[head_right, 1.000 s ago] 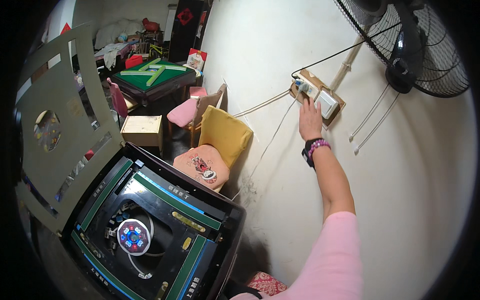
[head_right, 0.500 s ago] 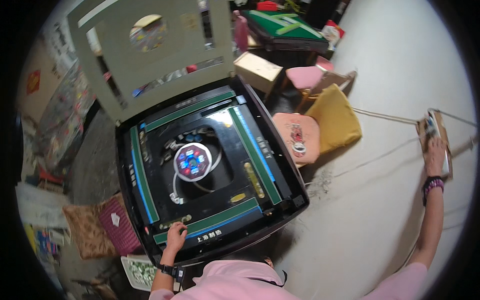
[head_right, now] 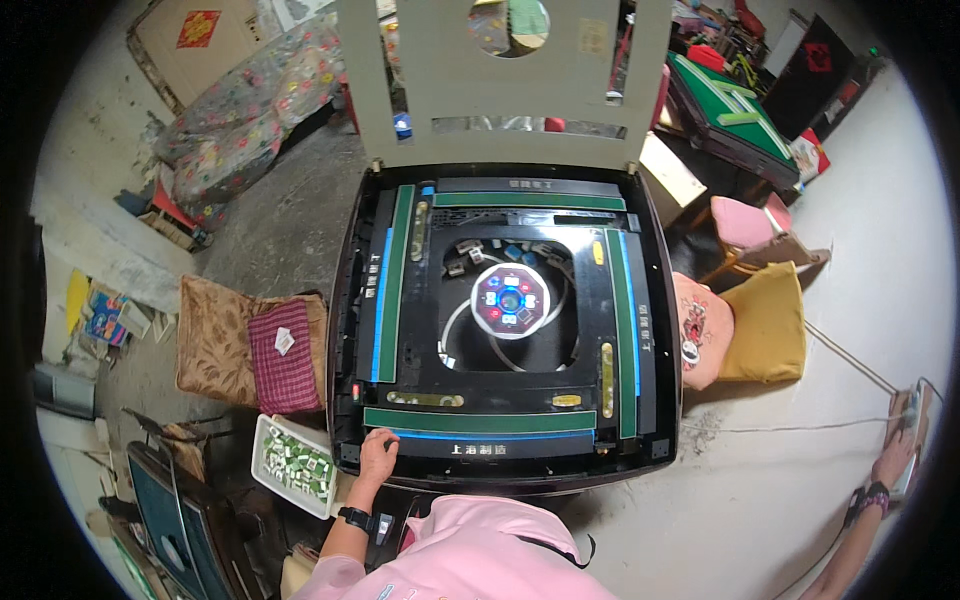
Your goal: The person reaches inside an automatic mahjong table to retrieve tiles, places them onto a rack, and then flips and arranges several blue-backed tiles into rows on the table surface.
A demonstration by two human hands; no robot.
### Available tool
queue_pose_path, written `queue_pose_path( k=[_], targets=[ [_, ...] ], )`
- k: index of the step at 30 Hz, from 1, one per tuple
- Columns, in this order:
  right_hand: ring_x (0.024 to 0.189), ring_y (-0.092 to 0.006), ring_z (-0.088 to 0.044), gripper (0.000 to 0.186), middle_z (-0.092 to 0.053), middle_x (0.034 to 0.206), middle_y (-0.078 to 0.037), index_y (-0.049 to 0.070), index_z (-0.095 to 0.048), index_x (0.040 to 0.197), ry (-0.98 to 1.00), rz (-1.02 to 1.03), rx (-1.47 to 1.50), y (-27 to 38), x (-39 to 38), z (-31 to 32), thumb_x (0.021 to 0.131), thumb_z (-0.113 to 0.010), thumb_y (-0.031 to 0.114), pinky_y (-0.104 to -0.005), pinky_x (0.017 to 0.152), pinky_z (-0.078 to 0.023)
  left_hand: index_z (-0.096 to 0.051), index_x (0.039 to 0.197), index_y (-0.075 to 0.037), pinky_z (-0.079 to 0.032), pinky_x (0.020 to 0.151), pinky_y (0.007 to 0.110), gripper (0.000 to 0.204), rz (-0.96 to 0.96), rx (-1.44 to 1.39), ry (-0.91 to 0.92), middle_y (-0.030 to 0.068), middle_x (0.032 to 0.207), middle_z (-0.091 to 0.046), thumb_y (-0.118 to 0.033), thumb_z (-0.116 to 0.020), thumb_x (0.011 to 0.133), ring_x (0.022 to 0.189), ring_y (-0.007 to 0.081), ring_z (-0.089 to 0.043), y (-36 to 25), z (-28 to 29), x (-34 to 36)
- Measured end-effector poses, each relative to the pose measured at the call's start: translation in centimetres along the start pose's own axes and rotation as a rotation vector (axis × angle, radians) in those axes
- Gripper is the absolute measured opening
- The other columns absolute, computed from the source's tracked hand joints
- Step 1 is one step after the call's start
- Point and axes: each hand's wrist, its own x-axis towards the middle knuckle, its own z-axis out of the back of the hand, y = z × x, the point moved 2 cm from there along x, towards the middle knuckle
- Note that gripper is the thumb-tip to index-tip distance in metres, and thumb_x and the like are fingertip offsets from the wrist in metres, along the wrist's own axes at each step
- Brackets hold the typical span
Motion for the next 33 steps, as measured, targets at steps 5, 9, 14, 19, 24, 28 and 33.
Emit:
queue_pose_path(
  k=[5,9,14,19,24,28,33],
  targets=[
    [0.139,-0.0231,-0.03,0.048,-0.043,0.146,-0.003,0.016,-0.049,0.137,-0.012,-0.115,0.021,-3.8,1.7,-3.8,0.091,-0.048,0.03,-0.0567,0.109,-0.026,-0.069,0.092,-0.008,-0.042,0.099,0.042,0.018,0.171,0.028,-0.047,0.0127,0.123,-0.052,-0.007,-0.071,0.075,0.117,0.0337,-0.047,1.5,-1.5,0.0],
    [0.137,-0.024,-0.033,0.046,-0.046,0.143,-0.006,0.014,-0.053,0.134,-0.1,-0.097,0.097,-3.0,1.2,-2.3,0.09,-0.05,0.028,-0.05,0.109,-0.029,-0.067,0.103,-0.008,-0.037,0.104,0.042,0.03,0.276,0.087,-0.072,0.0176,0.134,-0.042,-0.01,-0.074,0.074,0.124,0.0376,-0.039,3.5,-1.3,-0.2],
    [0.136,-0.0249,-0.035,0.044,-0.047,0.142,-0.007,0.013,-0.054,0.132,-0.143,-0.103,0.123,-3.3,1.3,-4.5,0.09,-0.052,0.026,-0.047,0.109,-0.03,-0.06,0.116,-0.006,-0.035,0.107,0.045,0.046,0.353,0.201,-0.07,0.0201,0.142,-0.034,-0.012,-0.075,0.073,0.128,0.0404,-0.034,4.5,-2.0,-0.8],
    [0.133,-0.0273,-0.038,0.04,-0.048,0.14,-0.011,0.011,-0.058,0.127,-0.247,-0.099,0.134,-3.9,3.4,-8.4,0.089,-0.053,0.021,-0.0425,0.109,-0.031,-0.055,0.122,-0.006,-0.034,0.108,0.045,0.053,0.336,0.185,-0.08,0.0206,0.143,-0.033,-0.009,-0.074,0.072,0.129,0.0409,-0.033,4.8,-2.8,-1.6],
    [0.13,-0.031,-0.04,0.042,-0.05,0.136,-0.016,0.003,-0.056,0.126,-0.206,-0.016,0.145,-1.5,-0.9,-0.9,0.087,-0.053,0.019,-0.0442,0.11,-0.03,-0.052,0.123,-0.007,-0.034,0.108,0.045,0.056,0.317,0.225,-0.093,0.02,0.142,-0.033,-0.008,-0.074,0.071,0.129,0.0406,-0.033,5.5,-2.0,-2.0],
    [0.13,-0.031,-0.04,0.041,-0.049,0.136,-0.016,0.004,-0.057,0.124,-0.254,-0.034,0.182,-3.3,-0.7,-3.0,0.086,-0.054,0.019,-0.0443,0.11,-0.03,-0.05,0.122,-0.008,-0.034,0.107,0.045,0.055,0.292,0.235,-0.074,0.0195,0.141,-0.034,-0.007,-0.073,0.072,0.129,0.0401,-0.033,5.1,-2.7,-1.7],
    [0.131,-0.0298,-0.038,0.041,-0.048,0.137,-0.013,0.007,-0.058,0.122,-0.332,-0.019,0.123,-3.1,-0.3,-4.2,0.083,-0.058,0.021,-0.0436,0.109,-0.031,-0.05,0.122,-0.008,-0.034,0.107,0.045,0.055,0.292,0.238,-0.077,0.02,0.14,-0.035,-0.006,-0.072,0.072,0.128,0.0402,-0.033,5.0,-2.6,-1.7]
  ],
)
